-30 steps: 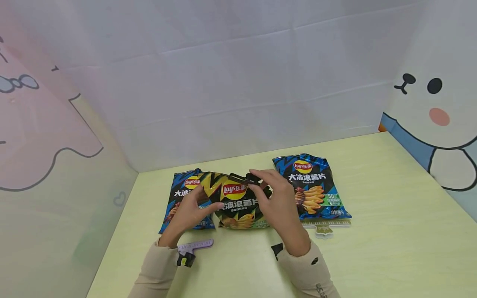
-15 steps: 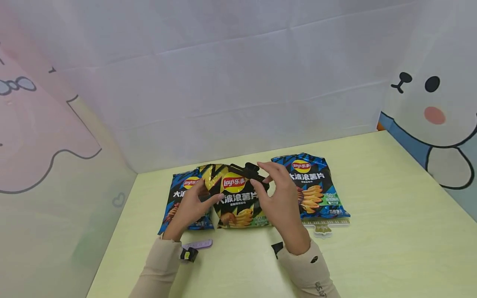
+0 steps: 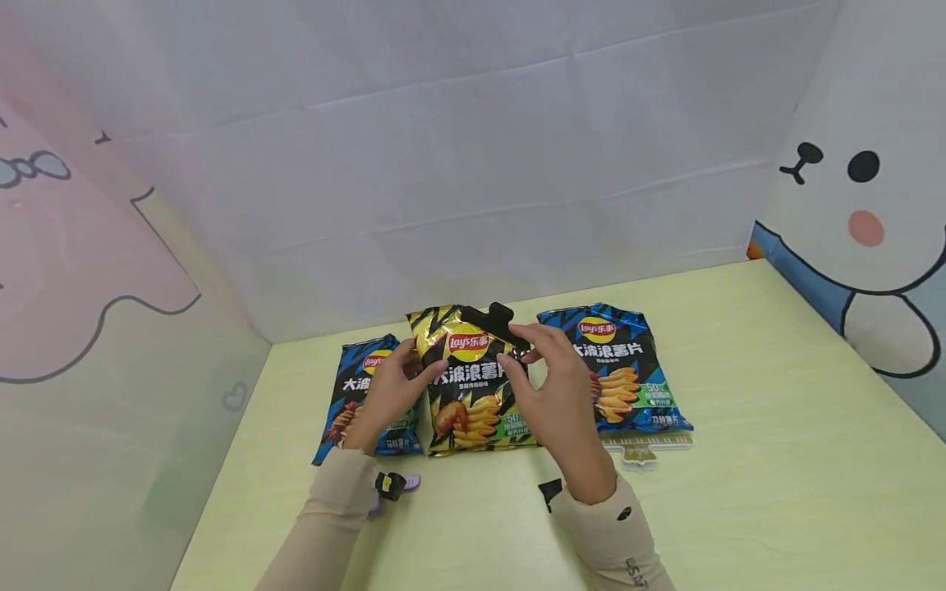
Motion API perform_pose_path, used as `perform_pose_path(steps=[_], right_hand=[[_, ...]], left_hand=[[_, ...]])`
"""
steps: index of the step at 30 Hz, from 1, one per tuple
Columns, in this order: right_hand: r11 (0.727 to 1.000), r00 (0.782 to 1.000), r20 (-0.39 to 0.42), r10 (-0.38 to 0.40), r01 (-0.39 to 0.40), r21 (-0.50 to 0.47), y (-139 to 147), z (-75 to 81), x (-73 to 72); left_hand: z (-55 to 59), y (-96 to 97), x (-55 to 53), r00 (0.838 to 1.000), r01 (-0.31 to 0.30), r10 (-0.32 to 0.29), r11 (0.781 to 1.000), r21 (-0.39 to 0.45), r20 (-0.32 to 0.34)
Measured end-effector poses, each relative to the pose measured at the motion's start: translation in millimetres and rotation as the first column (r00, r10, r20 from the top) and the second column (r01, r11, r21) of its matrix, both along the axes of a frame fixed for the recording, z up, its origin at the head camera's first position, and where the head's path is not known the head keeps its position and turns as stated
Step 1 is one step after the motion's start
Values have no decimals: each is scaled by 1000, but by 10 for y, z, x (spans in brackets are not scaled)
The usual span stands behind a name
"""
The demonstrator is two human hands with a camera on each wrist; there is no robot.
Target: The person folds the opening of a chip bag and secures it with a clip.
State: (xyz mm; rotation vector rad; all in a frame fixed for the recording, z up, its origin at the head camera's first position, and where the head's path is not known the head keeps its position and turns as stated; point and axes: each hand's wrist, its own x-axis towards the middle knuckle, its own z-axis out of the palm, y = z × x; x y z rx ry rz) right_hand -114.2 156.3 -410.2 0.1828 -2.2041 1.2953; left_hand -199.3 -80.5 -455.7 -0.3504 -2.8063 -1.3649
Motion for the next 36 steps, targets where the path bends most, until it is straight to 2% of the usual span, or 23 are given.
perform_pose_path(steps=[5,9,14,20,25,36], right_hand=[[1000,1000,3,-1,1,3,16,-3,-1],[1000,1000,5,0,0,1,17,4,-9],[1000,1000,13,5,-5,-5,11,25,7],[1000,1000,30,7,-6,-6,12,34,29],[1000,1000,24,4,-4,-1,25,27,22],[1000,1000,21,1,-1,-6,69,15,12]], left_hand=[[-48,44,-51,998,-50,51,999,-13,30],[-71,64,-86,996,-78,80,996,-50,29],[-72,78,-96,995,-94,97,993,-70,40],[-87,77,-83,992,-92,98,993,-79,84],[-98,72,-74,991,-86,93,994,-73,94],[-59,112,-74,997,-70,72,995,-65,33]])
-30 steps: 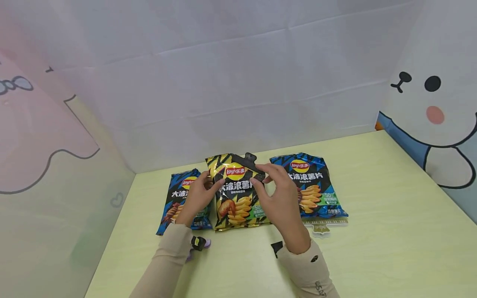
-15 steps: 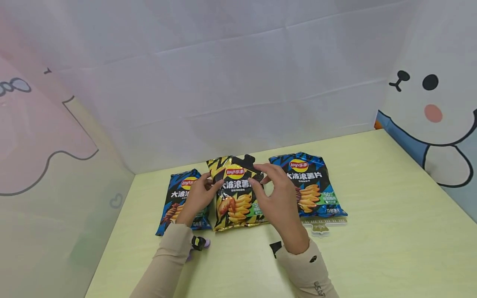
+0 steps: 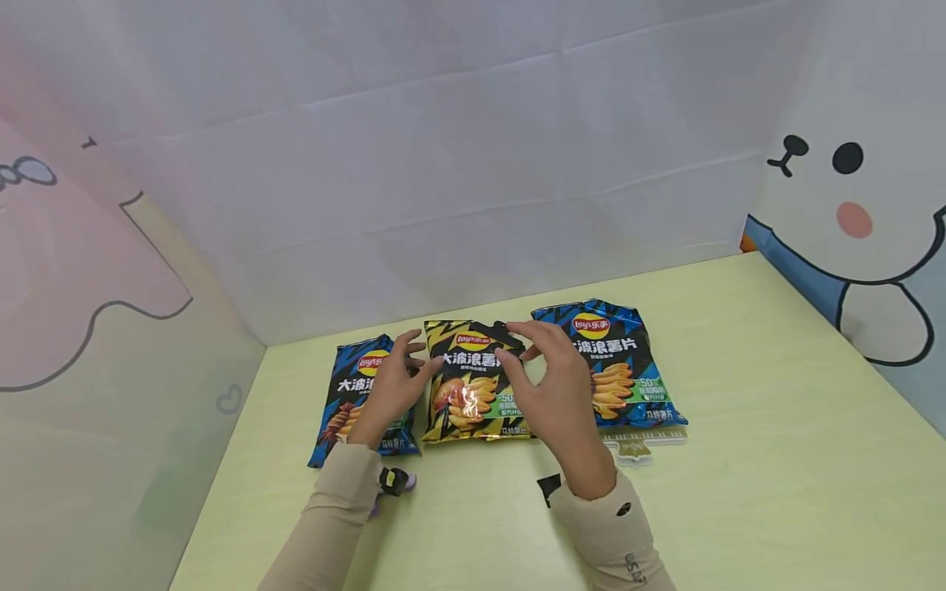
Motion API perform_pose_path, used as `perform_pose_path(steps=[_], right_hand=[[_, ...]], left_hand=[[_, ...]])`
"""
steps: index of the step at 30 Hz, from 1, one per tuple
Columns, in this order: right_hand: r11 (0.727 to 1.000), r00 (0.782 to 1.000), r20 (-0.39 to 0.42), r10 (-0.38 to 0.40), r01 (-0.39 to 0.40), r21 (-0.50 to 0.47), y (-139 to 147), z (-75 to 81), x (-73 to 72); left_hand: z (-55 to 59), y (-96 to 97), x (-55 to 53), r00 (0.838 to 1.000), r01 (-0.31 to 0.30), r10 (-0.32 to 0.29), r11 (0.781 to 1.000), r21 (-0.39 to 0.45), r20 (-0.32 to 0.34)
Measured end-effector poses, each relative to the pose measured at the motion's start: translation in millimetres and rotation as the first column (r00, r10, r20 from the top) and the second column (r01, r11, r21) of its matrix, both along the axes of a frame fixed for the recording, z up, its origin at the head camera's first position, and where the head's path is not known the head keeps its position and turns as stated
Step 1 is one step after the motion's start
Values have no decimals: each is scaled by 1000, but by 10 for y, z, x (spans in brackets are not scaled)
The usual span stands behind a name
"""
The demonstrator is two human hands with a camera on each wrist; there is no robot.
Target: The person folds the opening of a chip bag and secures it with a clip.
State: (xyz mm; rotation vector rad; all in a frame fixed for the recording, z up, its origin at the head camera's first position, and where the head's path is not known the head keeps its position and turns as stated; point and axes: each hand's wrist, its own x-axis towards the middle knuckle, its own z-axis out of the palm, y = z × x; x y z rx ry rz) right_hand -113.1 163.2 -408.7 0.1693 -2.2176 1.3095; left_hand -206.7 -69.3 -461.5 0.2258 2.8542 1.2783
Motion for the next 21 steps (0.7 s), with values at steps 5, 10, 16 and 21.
perform_pose_path(steps=[5,10,16,21], right_hand=[[1000,1000,-6,4,-4,-4,10,-4,-11],[1000,1000,13,-11,11,5,39,-18,-19],[999,999,27,-43,42,33,104,-37,-28],[996,997,45,-70,67,59,199,-49,-37]], left_hand=[[15,23,-7,1000,7,-7,1000,-5,-6],[22,50,8,1000,16,-16,1000,-3,10],[41,99,42,998,57,-57,998,7,-13],[56,160,72,995,94,-93,995,21,-42]])
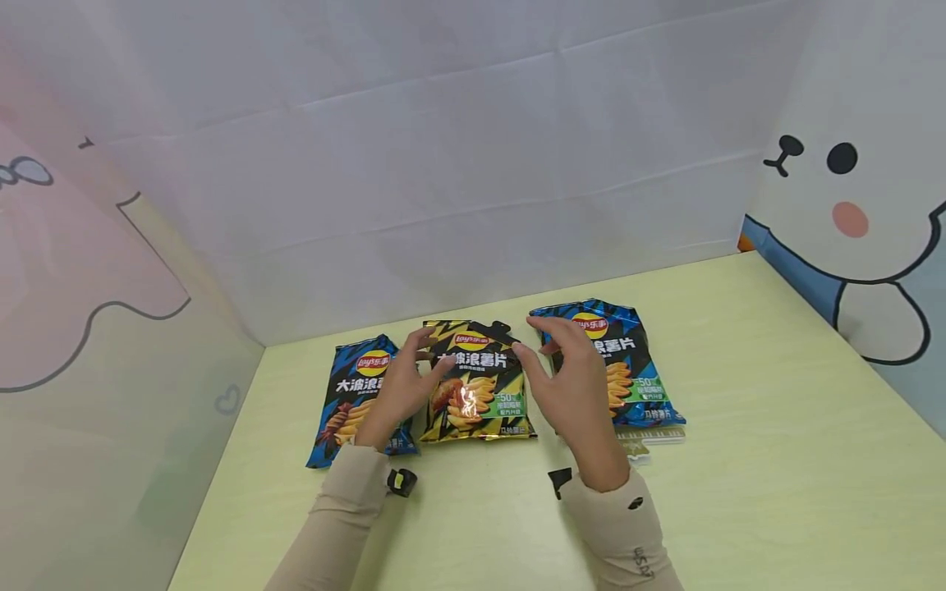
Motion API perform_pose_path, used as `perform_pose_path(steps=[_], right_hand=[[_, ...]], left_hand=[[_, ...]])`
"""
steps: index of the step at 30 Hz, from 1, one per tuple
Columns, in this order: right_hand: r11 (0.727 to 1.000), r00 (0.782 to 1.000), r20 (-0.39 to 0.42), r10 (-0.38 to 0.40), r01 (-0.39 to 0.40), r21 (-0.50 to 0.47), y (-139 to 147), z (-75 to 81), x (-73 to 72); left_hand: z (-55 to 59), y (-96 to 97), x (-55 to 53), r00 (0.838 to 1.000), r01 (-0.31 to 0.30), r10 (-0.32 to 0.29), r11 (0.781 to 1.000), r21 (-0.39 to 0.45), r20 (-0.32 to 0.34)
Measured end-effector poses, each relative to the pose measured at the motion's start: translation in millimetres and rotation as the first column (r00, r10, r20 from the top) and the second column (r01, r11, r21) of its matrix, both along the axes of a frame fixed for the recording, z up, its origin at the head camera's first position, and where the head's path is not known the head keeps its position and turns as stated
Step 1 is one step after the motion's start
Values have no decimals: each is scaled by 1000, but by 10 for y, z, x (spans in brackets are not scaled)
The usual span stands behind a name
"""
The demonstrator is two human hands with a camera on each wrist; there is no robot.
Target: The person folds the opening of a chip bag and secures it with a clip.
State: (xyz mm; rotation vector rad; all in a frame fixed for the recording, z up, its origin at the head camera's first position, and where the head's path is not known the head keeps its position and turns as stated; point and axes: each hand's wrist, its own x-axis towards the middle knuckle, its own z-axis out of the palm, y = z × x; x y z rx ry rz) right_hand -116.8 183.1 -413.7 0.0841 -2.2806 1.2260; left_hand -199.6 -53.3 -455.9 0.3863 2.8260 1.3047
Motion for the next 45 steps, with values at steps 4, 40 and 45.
perform_pose_path(steps=[4,40,45], right_hand=[[999,999,27,-33,33,7,116,-9,4],[987,914,377,-149,159,4,750,-145,-1],[985,900,405,-160,173,4,835,-166,3]], left_hand=[[6,56,20,999,30,-30,1000,8,-19],[-49,673,120,984,175,-178,979,103,22],[-67,773,130,980,194,-198,975,106,27]])
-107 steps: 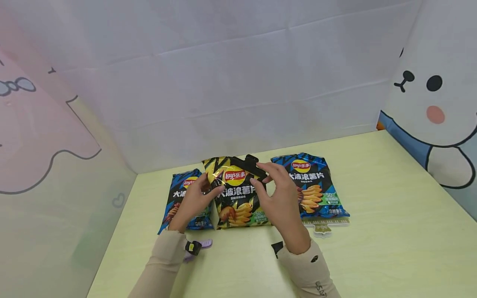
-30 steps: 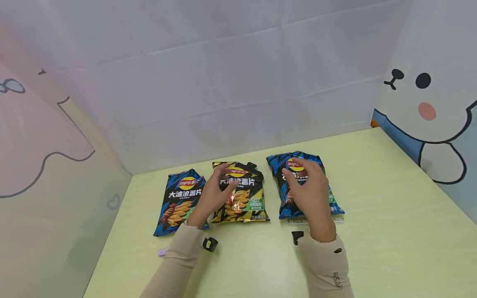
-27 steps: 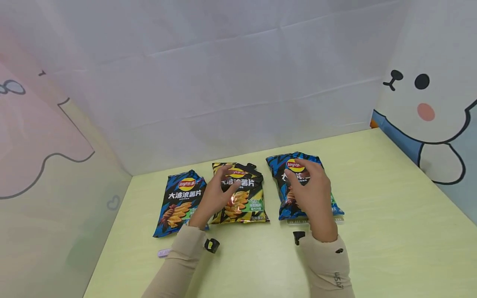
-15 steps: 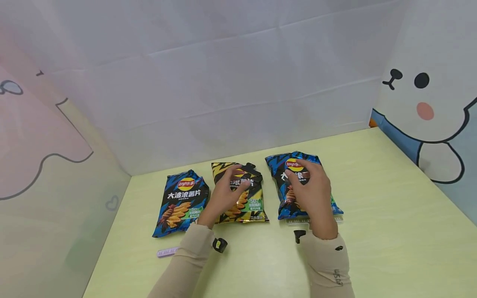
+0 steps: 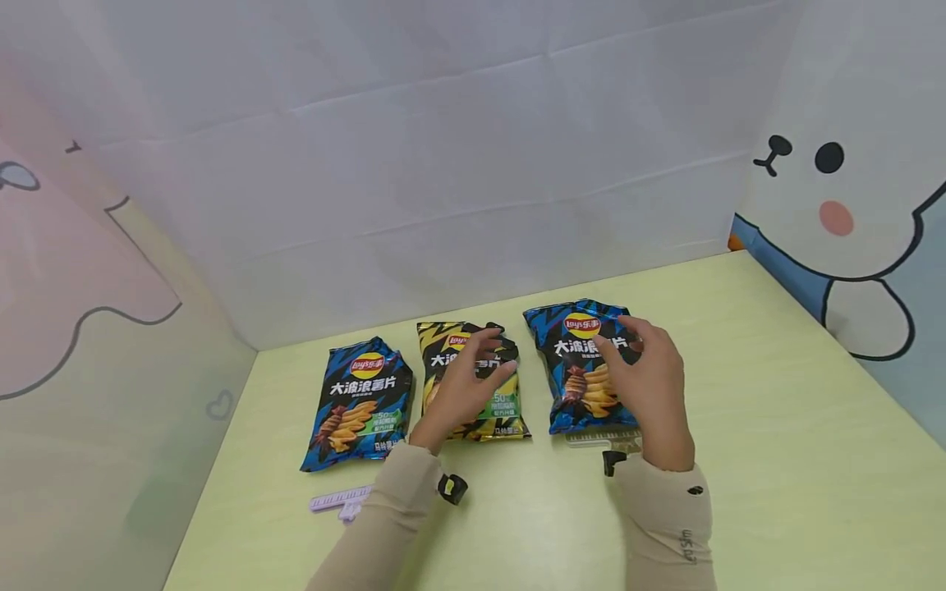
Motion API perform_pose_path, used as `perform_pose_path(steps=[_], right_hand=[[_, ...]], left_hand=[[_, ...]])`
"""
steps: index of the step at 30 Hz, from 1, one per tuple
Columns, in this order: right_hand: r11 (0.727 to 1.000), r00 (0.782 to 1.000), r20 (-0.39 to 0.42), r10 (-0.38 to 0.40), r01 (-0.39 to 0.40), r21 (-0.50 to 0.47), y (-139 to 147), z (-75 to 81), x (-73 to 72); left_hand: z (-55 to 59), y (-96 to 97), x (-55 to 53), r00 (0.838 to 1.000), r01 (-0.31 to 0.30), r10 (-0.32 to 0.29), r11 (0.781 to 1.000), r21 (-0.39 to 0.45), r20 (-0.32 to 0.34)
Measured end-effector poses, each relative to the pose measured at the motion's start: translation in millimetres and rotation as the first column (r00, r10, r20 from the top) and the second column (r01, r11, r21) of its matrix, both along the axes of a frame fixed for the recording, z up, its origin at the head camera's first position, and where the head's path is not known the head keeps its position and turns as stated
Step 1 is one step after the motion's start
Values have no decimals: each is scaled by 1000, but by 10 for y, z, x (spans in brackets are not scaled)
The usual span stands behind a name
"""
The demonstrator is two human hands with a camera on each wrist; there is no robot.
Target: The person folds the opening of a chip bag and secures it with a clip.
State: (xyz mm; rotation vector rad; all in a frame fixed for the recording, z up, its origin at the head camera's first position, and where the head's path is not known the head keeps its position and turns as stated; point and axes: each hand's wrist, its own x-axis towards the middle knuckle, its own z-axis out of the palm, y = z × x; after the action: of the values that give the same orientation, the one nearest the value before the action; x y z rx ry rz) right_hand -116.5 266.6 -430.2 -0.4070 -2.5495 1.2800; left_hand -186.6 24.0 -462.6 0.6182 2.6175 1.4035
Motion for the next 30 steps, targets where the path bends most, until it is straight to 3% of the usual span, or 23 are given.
perform_pose_path(steps=[7,17,30], right_hand=[[998,996,70,-51,53,-16,130,-47,-23],[997,987,151,-50,57,-42,172,-89,-48],[997,981,186,-55,64,-47,227,-125,-53]], left_hand=[[-6,151,33,999,10,-11,1000,29,37],[-77,307,57,998,37,-39,998,44,44],[-88,501,163,994,-6,2,999,34,113]])
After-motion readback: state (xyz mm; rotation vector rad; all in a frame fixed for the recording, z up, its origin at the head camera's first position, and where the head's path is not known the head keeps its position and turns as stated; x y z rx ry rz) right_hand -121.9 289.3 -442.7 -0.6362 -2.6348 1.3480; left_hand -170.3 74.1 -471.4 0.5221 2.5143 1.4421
